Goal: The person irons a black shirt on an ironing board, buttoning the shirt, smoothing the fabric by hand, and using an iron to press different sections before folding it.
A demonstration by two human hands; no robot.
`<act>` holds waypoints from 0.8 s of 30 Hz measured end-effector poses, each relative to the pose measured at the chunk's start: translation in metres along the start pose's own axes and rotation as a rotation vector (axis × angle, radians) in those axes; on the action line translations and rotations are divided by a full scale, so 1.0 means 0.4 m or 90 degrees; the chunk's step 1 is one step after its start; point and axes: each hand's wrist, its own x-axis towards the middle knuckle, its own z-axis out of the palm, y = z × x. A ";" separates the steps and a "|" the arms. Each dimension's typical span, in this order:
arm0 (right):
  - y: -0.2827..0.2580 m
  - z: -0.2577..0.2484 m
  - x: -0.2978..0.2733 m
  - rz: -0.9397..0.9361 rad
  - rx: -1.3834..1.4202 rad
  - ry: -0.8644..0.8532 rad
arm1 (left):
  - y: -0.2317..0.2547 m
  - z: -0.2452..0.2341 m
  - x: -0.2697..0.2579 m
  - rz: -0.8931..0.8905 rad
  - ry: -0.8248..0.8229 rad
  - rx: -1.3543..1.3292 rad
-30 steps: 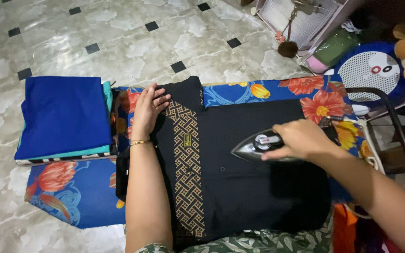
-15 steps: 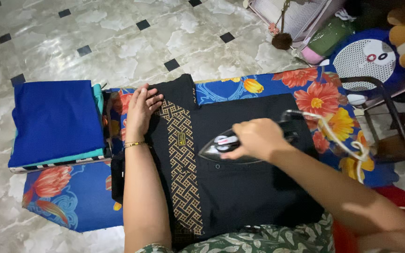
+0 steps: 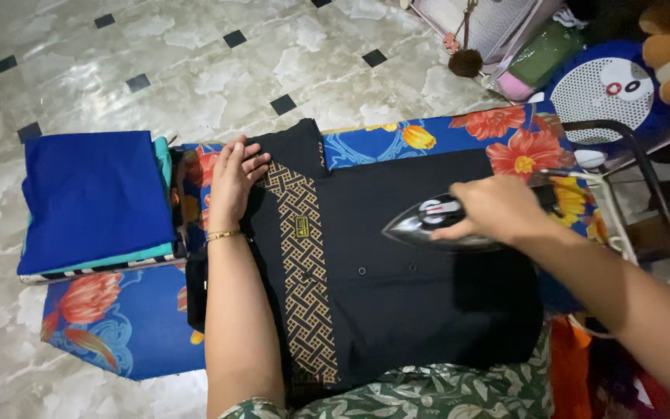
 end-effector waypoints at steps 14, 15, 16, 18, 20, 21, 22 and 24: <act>-0.138 -0.024 0.029 0.001 0.156 0.169 | 0.164 0.396 -0.268 0.247 -0.118 0.444; -0.143 -0.035 0.010 0.010 0.159 0.169 | 0.177 0.447 -0.317 0.305 -0.171 0.521; -0.148 -0.044 -0.014 -0.049 0.169 0.331 | 0.181 0.498 -0.359 0.365 -0.225 0.597; -0.145 -0.045 -0.078 -0.104 0.175 0.499 | 0.177 0.579 -0.416 0.409 -0.251 0.673; -0.102 0.006 -0.198 0.037 0.181 0.562 | 0.142 0.648 -0.443 0.453 -0.269 0.749; -0.069 0.050 -0.250 0.141 0.260 0.628 | 0.115 0.680 -0.453 0.500 -0.277 0.837; -0.025 0.109 -0.292 0.248 0.338 0.690 | 0.091 0.703 -0.460 0.546 -0.284 0.925; 0.096 0.255 -0.382 0.495 0.134 0.593 | 0.047 0.739 -0.461 0.528 -0.269 0.966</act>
